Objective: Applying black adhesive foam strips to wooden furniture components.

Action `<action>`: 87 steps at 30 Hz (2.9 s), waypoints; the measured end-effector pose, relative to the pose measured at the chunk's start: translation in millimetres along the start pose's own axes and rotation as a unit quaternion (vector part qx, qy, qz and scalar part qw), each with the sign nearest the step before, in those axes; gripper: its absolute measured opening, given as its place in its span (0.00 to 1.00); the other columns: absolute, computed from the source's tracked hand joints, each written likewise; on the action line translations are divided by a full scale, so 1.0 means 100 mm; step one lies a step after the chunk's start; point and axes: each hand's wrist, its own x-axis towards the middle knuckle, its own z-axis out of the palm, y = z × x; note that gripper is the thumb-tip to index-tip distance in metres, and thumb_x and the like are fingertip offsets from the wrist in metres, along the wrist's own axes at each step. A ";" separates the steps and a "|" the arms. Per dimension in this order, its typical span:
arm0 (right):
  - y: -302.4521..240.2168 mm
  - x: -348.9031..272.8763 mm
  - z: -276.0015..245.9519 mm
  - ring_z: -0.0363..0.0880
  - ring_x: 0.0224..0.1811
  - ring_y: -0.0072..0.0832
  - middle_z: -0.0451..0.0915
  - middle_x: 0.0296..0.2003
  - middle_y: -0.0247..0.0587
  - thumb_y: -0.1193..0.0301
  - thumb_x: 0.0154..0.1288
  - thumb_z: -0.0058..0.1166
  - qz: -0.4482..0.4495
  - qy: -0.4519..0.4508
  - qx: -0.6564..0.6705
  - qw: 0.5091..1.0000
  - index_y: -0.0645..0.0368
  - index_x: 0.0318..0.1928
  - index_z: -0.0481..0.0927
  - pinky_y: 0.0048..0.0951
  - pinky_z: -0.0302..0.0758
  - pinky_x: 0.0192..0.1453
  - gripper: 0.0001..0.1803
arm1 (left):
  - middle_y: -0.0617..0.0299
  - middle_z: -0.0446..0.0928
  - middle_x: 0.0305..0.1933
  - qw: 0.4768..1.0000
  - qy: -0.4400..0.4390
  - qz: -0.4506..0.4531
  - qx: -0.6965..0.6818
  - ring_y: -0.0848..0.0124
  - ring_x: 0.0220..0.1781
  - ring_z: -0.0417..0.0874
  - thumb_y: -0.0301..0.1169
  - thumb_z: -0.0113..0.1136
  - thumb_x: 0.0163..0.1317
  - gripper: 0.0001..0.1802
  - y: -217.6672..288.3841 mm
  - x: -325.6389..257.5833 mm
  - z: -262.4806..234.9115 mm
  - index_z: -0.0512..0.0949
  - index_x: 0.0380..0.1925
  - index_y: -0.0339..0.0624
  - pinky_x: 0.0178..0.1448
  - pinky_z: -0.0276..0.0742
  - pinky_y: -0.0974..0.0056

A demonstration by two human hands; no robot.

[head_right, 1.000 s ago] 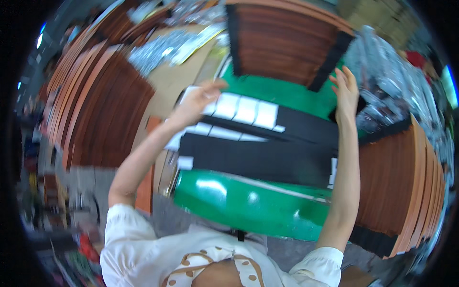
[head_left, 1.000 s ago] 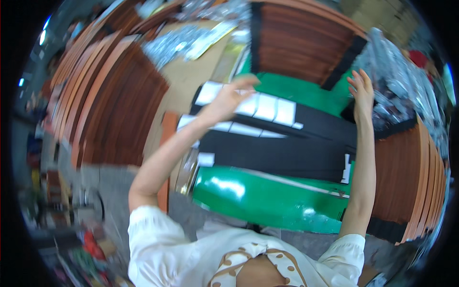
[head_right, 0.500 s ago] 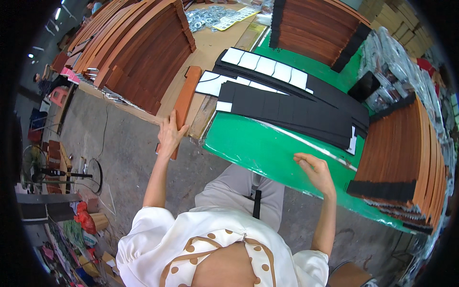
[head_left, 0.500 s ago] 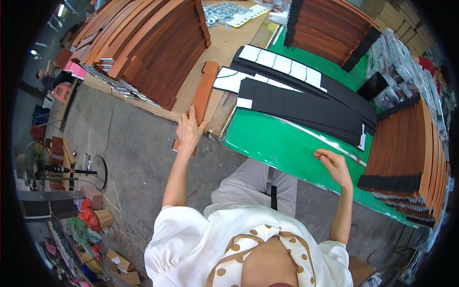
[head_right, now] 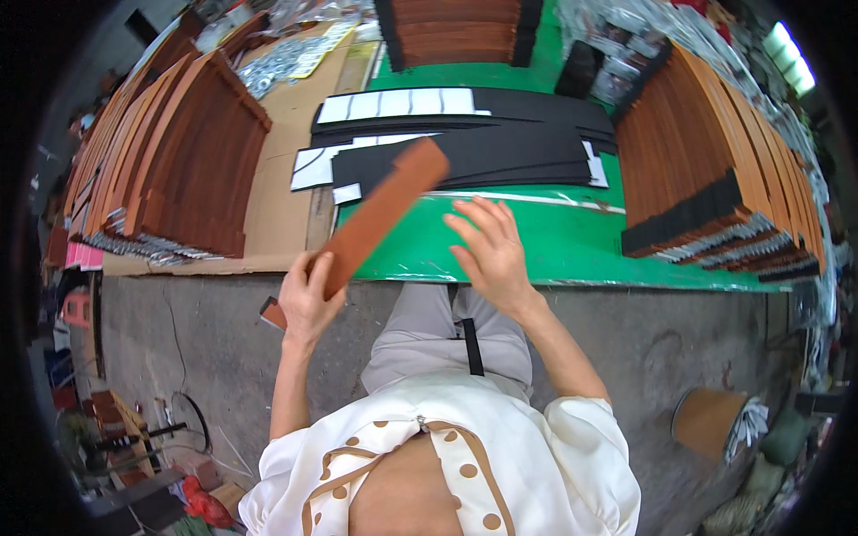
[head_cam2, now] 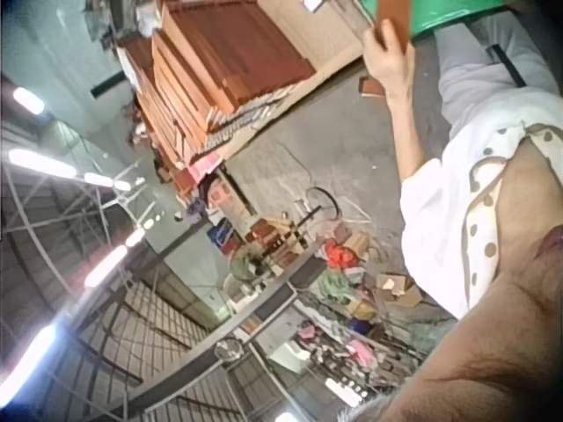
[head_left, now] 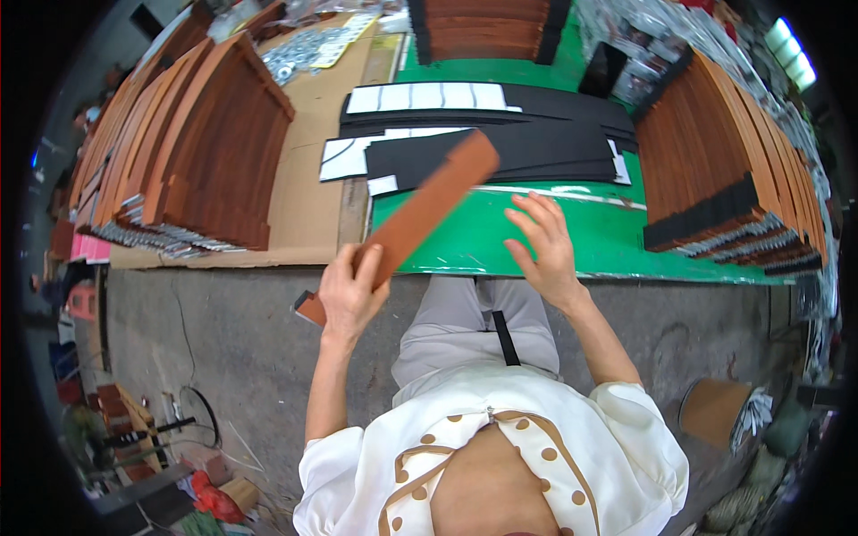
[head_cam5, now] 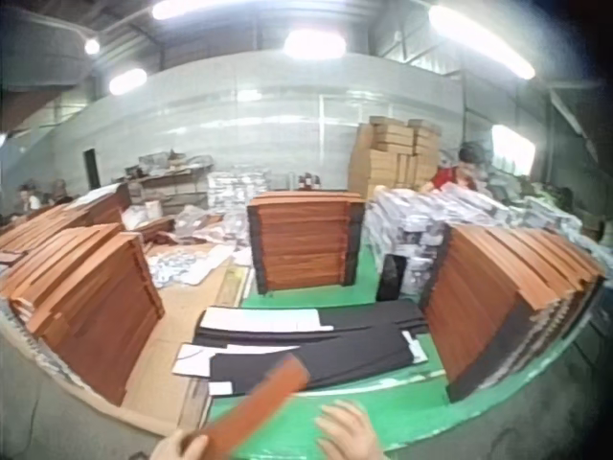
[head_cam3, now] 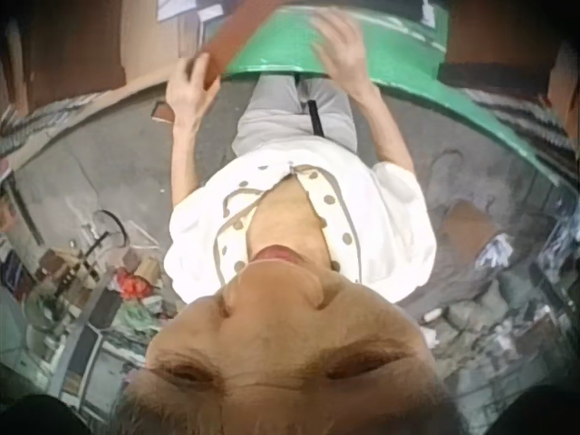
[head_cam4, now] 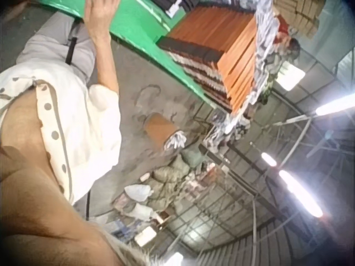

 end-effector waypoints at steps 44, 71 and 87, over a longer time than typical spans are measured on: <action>0.95 -0.38 0.08 0.75 0.47 0.43 0.78 0.40 0.46 0.85 0.53 0.53 0.061 -0.041 -0.076 0.994 0.64 0.37 0.78 0.41 0.71 0.52 0.10 | 0.51 0.72 0.56 0.941 0.145 -0.229 0.202 0.60 0.56 0.74 0.35 0.63 0.58 0.23 -1.61 0.94 -1.65 0.75 0.54 0.42 0.58 0.70 0.59; -0.14 0.32 0.35 0.67 0.58 0.28 0.69 0.55 0.39 0.55 0.72 0.43 0.346 0.023 0.661 0.666 0.62 0.60 0.64 0.34 0.65 0.61 0.26 | 0.58 0.78 0.28 0.976 0.165 0.140 -0.031 0.68 0.21 0.76 0.40 0.63 0.56 0.17 0.80 0.40 -0.14 0.76 0.37 0.39 0.21 0.68 0.64; 0.69 0.20 -0.47 0.77 0.39 0.42 0.79 0.36 0.42 0.73 0.56 0.57 0.079 -0.127 -0.012 0.989 0.60 0.45 0.76 0.36 0.73 0.43 0.15 | 0.51 0.76 0.45 0.957 0.081 -0.162 -0.225 0.59 0.49 0.77 0.26 0.69 0.48 0.31 0.48 0.41 0.34 0.69 0.53 0.33 0.56 0.69 0.58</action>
